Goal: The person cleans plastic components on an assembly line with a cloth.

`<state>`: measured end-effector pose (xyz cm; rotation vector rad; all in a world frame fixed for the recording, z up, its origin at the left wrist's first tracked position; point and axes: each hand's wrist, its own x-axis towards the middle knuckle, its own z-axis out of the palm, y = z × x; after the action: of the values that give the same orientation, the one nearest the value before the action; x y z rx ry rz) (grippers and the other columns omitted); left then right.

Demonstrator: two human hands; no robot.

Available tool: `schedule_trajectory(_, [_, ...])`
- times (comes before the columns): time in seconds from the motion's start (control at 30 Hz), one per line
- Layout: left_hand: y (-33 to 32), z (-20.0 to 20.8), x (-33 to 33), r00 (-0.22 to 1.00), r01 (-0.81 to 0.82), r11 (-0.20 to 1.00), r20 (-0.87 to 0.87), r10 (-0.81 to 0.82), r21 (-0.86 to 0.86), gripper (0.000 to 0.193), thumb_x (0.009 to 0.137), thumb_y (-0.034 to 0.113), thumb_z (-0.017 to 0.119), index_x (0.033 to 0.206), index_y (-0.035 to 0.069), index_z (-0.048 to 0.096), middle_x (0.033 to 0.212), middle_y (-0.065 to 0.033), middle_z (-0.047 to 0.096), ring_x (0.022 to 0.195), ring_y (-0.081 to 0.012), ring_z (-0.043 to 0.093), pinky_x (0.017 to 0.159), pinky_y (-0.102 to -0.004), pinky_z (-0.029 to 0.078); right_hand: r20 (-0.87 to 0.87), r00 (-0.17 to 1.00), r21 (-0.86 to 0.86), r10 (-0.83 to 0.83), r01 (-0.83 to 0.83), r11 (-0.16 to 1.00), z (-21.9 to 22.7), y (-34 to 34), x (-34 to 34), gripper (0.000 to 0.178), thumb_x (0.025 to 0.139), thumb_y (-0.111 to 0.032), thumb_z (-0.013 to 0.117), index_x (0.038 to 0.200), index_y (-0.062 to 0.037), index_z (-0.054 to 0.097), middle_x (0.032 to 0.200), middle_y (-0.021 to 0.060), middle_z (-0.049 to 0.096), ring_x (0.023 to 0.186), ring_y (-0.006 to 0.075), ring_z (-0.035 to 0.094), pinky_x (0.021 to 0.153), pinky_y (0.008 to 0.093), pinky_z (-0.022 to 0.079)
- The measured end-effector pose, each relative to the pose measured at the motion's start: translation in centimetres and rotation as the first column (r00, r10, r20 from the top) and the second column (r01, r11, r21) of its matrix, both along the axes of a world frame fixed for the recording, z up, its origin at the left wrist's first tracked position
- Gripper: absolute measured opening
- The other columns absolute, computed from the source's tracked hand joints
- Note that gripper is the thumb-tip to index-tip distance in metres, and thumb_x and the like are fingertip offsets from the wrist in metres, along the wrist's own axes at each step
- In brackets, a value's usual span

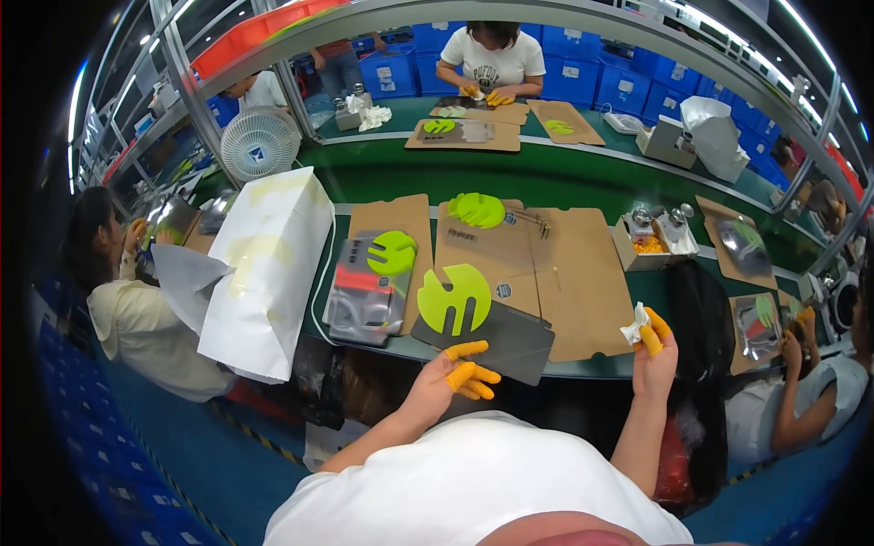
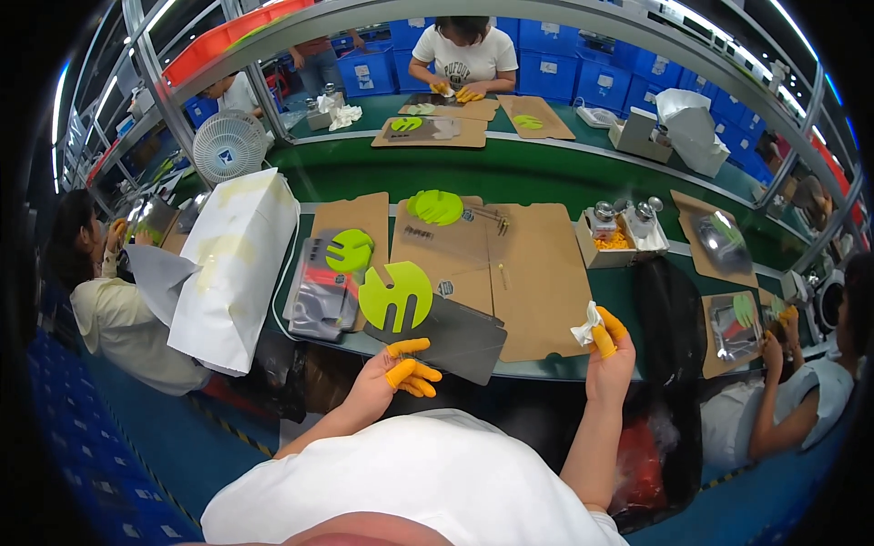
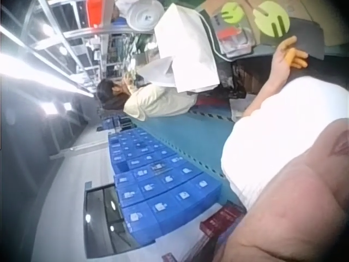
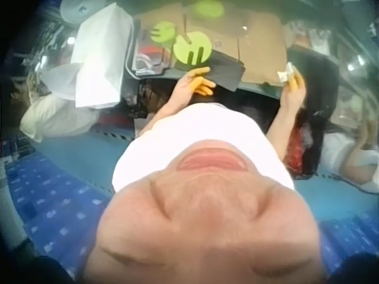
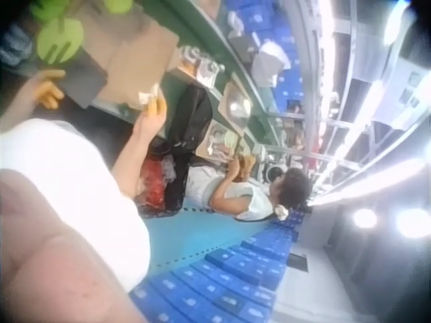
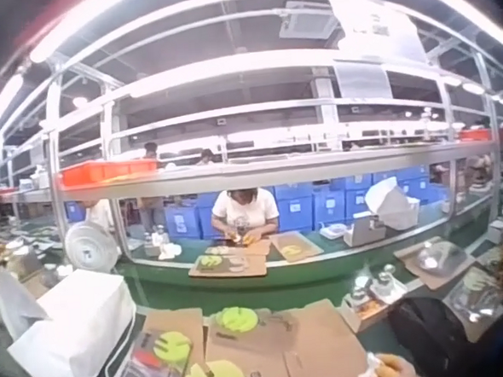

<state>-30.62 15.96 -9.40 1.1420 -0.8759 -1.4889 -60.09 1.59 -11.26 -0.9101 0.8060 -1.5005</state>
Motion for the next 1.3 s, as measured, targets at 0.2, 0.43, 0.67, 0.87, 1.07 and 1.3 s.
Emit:
schedule_trajectory(0.2, [0.0,-0.9,0.3,0.999,-0.014,0.999,-0.038,0.013,-0.029,0.033,0.096,0.016,0.034,0.127,0.005,0.039,0.101,-0.0157,0.062,0.082,-0.0178,0.062,0.074,-0.0256,0.048,0.012,0.999,-0.012,0.051,-0.050,0.999,-1.1,-1.0,0.5,0.027,0.086,-0.003,0.053,0.113,0.0028,0.052,0.111,0.0109,0.056,0.101,0.0206,0.055,0.091,0.0317,0.043])
schedule_trajectory(0.43, [-1.2,-1.2,0.3,0.999,0.023,0.997,-0.042,-0.020,0.068,0.033,0.096,0.015,0.036,0.126,0.003,0.040,0.100,-0.0152,0.062,0.081,-0.0177,0.062,0.072,-0.0247,0.048,-0.012,0.999,0.074,0.038,-0.037,0.997,-1.3,-1.1,0.8,0.029,0.086,-0.002,0.051,0.115,0.0039,0.050,0.114,0.0131,0.054,0.106,0.0229,0.053,0.094,0.0340,0.042])
schedule_trajectory(0.67, [-0.9,-3.8,0.0,0.983,-0.032,0.999,-0.179,0.036,0.028,0.030,0.095,0.014,0.038,0.119,-0.001,0.047,0.096,-0.0178,0.063,0.077,-0.0200,0.064,0.069,-0.0239,0.049,-0.065,0.998,0.001,-0.005,0.005,1.000,-1.6,-1.3,1.7,0.028,0.085,-0.003,0.055,0.111,0.0059,0.052,0.111,0.0147,0.056,0.103,0.0223,0.055,0.091,0.0330,0.044])
schedule_trajectory(0.87, [0.1,-5.4,0.1,0.988,-0.017,0.999,-0.155,0.024,0.043,0.031,0.095,0.016,0.040,0.118,-0.003,0.047,0.099,-0.0188,0.062,0.081,-0.0203,0.064,0.069,-0.0237,0.050,-0.142,0.985,-0.066,-0.099,0.091,0.994,-0.6,-0.6,1.6,0.026,0.084,0.001,0.055,0.109,0.0074,0.054,0.109,0.0169,0.058,0.101,0.0234,0.057,0.090,0.0345,0.046])
schedule_trajectory(1.07, [1.0,-7.7,0.2,0.984,0.003,0.998,-0.176,0.007,0.056,0.032,0.094,0.018,0.042,0.117,-0.004,0.047,0.100,-0.0175,0.062,0.082,-0.0191,0.064,0.068,-0.0233,0.051,-0.543,0.788,-0.383,-0.291,0.076,0.920,2.1,1.5,5.2,0.024,0.083,-0.001,0.059,0.106,0.0043,0.058,0.103,0.0112,0.061,0.093,0.0172,0.059,0.086,0.0268,0.046])
schedule_trajectory(1.3, [0.3,-7.0,-0.3,0.973,0.015,0.998,-0.230,-0.002,0.057,0.030,0.094,0.017,0.045,0.115,-0.003,0.048,0.099,-0.0154,0.062,0.083,-0.0188,0.064,0.070,-0.0225,0.050,-0.890,0.416,-0.439,-0.187,-0.671,0.598,0.7,5.0,14.0,0.026,0.068,0.003,0.068,0.093,-0.0011,0.065,0.091,0.0101,0.057,0.077,0.0232,0.058,0.066,0.0252,0.047])
